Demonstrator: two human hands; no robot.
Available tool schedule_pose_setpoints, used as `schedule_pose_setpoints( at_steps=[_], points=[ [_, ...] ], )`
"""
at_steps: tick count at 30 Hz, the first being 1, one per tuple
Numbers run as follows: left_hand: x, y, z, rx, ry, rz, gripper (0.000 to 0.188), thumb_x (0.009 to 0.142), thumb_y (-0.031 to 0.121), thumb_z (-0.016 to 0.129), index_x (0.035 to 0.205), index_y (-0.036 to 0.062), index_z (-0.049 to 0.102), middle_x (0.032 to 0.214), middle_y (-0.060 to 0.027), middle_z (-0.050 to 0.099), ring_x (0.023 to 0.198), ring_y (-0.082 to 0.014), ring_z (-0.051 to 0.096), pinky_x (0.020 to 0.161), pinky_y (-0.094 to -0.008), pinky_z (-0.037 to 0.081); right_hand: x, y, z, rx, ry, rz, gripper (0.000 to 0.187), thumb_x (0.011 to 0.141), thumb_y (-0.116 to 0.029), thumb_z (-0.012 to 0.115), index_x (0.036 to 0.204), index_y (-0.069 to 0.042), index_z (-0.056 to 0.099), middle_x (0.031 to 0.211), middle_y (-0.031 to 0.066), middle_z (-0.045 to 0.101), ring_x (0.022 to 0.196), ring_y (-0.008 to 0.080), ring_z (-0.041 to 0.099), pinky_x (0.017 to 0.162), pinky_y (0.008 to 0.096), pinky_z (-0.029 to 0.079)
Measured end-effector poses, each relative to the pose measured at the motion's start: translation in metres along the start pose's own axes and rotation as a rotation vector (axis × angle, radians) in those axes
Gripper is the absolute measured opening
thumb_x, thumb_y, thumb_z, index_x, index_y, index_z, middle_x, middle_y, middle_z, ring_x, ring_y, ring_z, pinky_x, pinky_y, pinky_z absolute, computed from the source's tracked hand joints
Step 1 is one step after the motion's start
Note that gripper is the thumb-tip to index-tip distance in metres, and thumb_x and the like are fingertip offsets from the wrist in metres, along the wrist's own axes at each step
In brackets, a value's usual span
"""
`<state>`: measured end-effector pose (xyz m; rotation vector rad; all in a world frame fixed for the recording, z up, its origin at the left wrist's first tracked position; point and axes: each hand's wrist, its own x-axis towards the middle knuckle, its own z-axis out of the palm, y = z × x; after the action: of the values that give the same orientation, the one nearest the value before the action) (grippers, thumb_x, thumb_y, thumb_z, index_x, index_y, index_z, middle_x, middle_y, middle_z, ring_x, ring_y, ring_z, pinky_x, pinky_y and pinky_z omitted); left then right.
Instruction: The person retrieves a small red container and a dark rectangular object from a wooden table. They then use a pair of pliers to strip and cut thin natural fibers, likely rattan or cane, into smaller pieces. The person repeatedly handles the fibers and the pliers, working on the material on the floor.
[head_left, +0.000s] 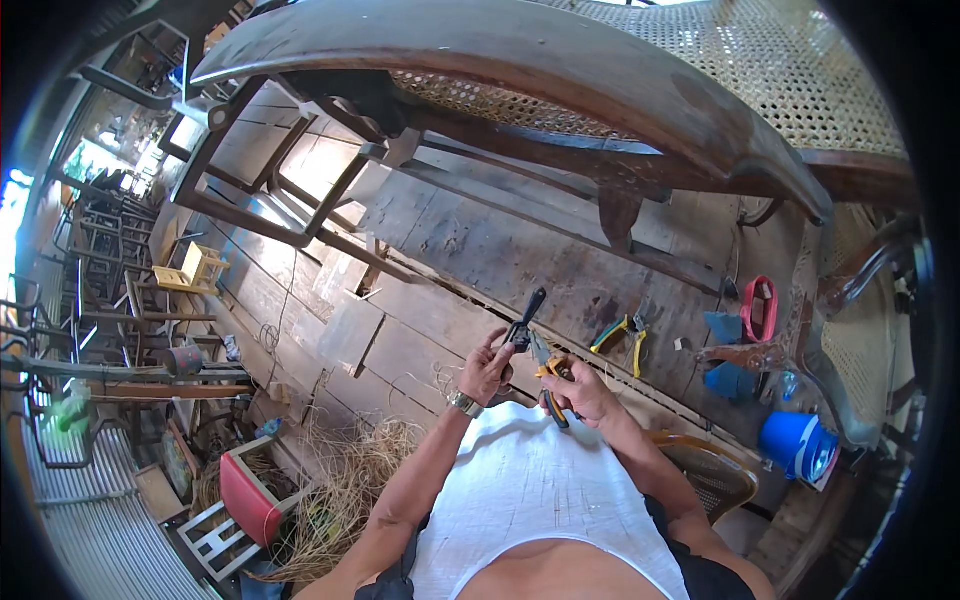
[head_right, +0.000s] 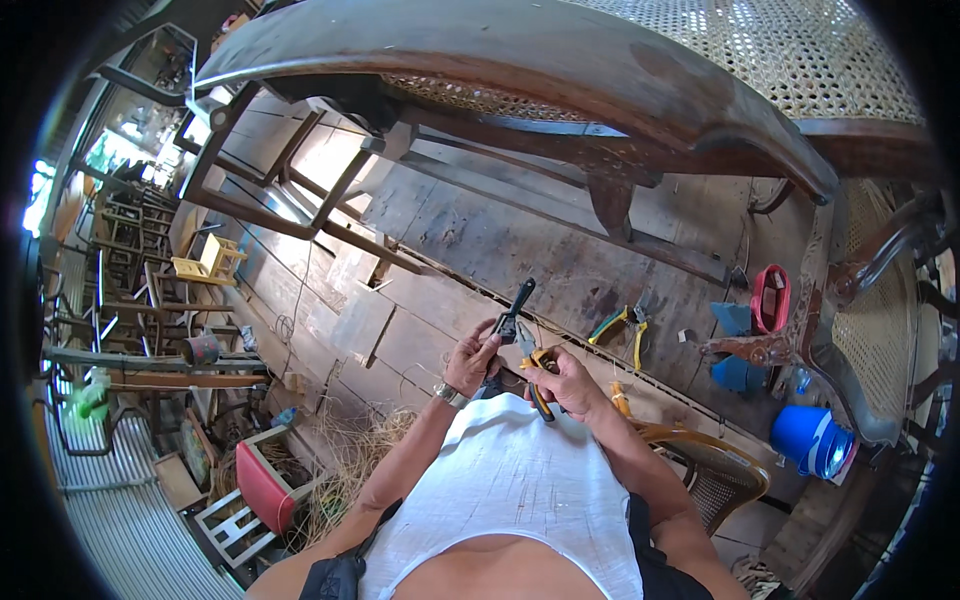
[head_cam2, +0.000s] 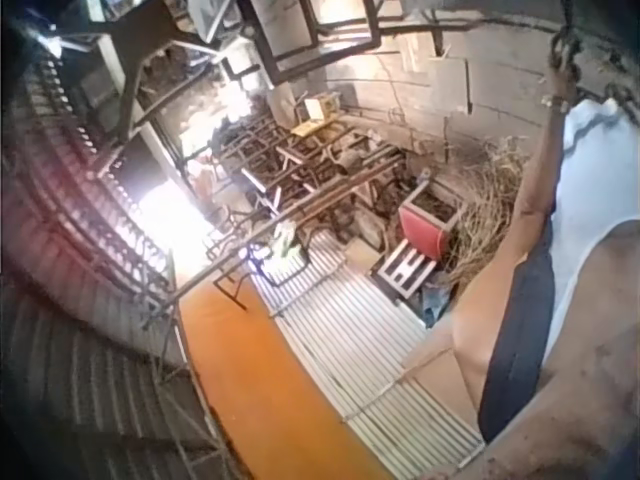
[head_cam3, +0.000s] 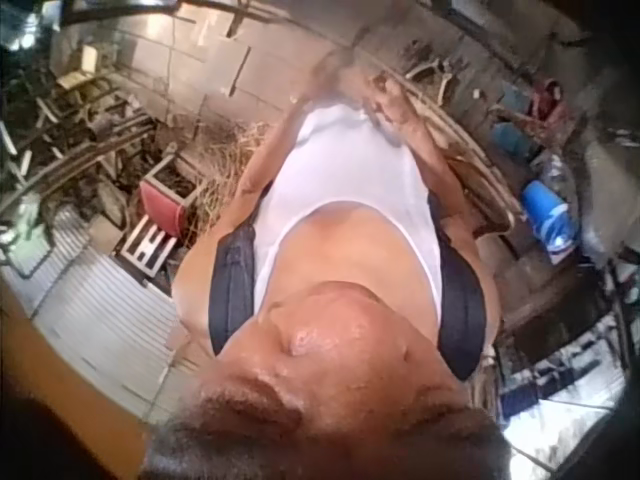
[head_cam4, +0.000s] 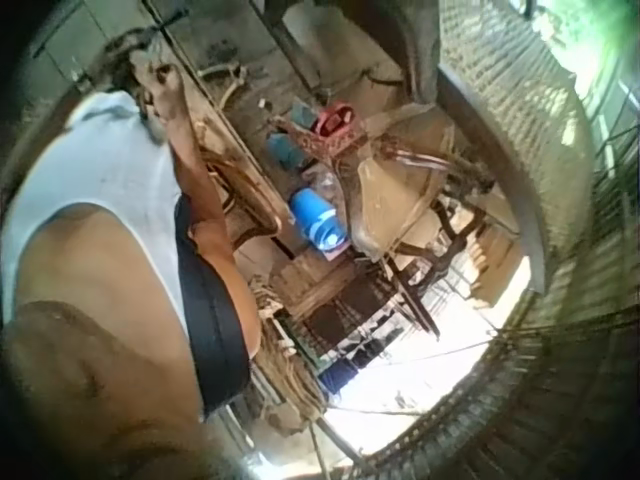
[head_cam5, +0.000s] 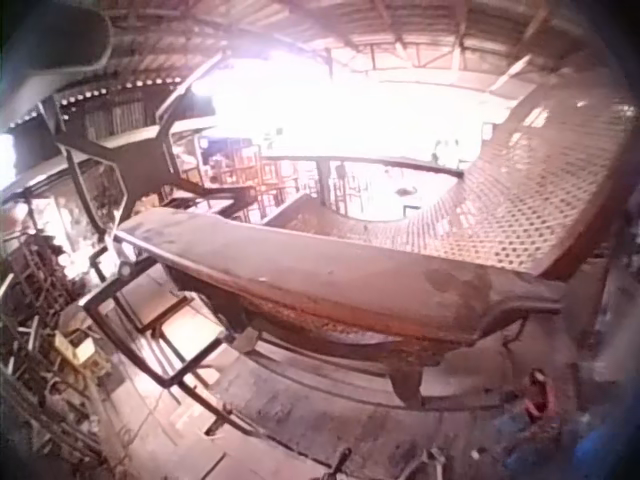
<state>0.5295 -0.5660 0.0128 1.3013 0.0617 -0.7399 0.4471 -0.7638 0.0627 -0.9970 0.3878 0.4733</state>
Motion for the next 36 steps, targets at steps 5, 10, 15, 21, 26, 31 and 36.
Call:
schedule_pose_setpoints(
  at_steps=[5,10,15,21,26,31,36],
  points=[
    [-0.005,0.007,0.000,-0.086,0.004,0.083,0.043,0.100,0.022,0.055,0.135,0.0001,0.044,0.087,-0.0016,0.064,0.059,-0.0053,0.049,0.051,-0.0225,0.038,-0.001,-0.005,0.011,0.001,-0.079,0.092,0.026,0.092,-0.012,0.065,0.109,-0.004,0.048,0.076,0.0041,0.056,0.073,0.0209,0.067,0.065,0.0363,0.060],
    [-0.004,0.004,-0.006,-0.240,0.011,0.055,0.035,0.100,0.019,0.053,0.131,0.0034,0.047,0.077,0.0028,0.050,0.057,-0.0046,0.043,0.049,-0.0208,0.035,-0.002,-0.013,0.025,0.159,-0.169,0.132,0.014,0.093,-0.011,0.061,0.104,-0.006,0.053,0.076,0.0021,0.056,0.086,0.0213,0.066,0.075,0.0447,0.059],
    [-0.005,0.016,-0.005,-0.259,-0.028,0.029,0.034,0.101,0.017,0.052,0.131,0.0023,0.046,0.071,0.0046,0.044,0.055,-0.0043,0.039,0.049,-0.0212,0.033,0.001,-0.006,0.018,-0.580,0.095,-0.355,0.021,0.090,-0.017,0.065,0.101,-0.002,0.053,0.084,0.0120,0.057,0.085,0.0267,0.063,0.069,0.0383,0.051],
    [-0.002,0.025,-0.003,-0.266,0.009,-0.058,0.034,0.100,0.016,0.052,0.131,0.0035,0.047,0.070,0.0064,0.040,0.052,-0.0033,0.035,0.046,-0.0204,0.029,0.015,0.007,-0.005,-1.320,0.495,-0.765,0.035,0.086,-0.029,0.067,0.088,0.000,0.049,0.084,0.0216,0.053,0.084,0.0415,0.052,0.073,0.0500,0.042],
    [0.006,0.023,0.002,-0.242,-0.070,-0.059,0.037,0.100,0.016,0.053,0.134,0.0046,0.046,0.066,0.0087,0.036,0.050,-0.0029,0.033,0.045,-0.0204,0.029,0.020,0.010,-0.002,-1.421,0.421,-0.799,0.030,0.082,-0.022,0.069,0.098,-0.002,0.053,0.091,0.0199,0.055,0.092,0.0395,0.053,0.081,0.0499,0.041],
    [0.006,0.031,0.015,-0.104,-0.031,-0.022,0.039,0.099,0.012,0.049,0.137,0.0055,0.045,0.067,0.0083,0.036,0.049,-0.0027,0.034,0.043,-0.0211,0.030,0.019,0.006,0.006,-1.535,0.471,-0.950,0.031,0.076,-0.018,0.072,0.096,-0.003,0.053,0.094,0.0187,0.052,0.100,0.0390,0.049,0.087,0.0498,0.038],
    [0.011,0.029,0.016,-0.030,-0.051,-0.012,0.041,0.098,0.009,0.047,0.138,0.0040,0.044,0.068,0.0061,0.040,0.049,-0.0034,0.038,0.042,-0.0217,0.032,0.019,0.003,-0.005,-1.583,0.454,-0.929,0.029,0.075,-0.019,0.071,0.092,-0.005,0.053,0.093,0.0171,0.050,0.098,0.0353,0.049,0.085,0.0484,0.039]
  ],
)
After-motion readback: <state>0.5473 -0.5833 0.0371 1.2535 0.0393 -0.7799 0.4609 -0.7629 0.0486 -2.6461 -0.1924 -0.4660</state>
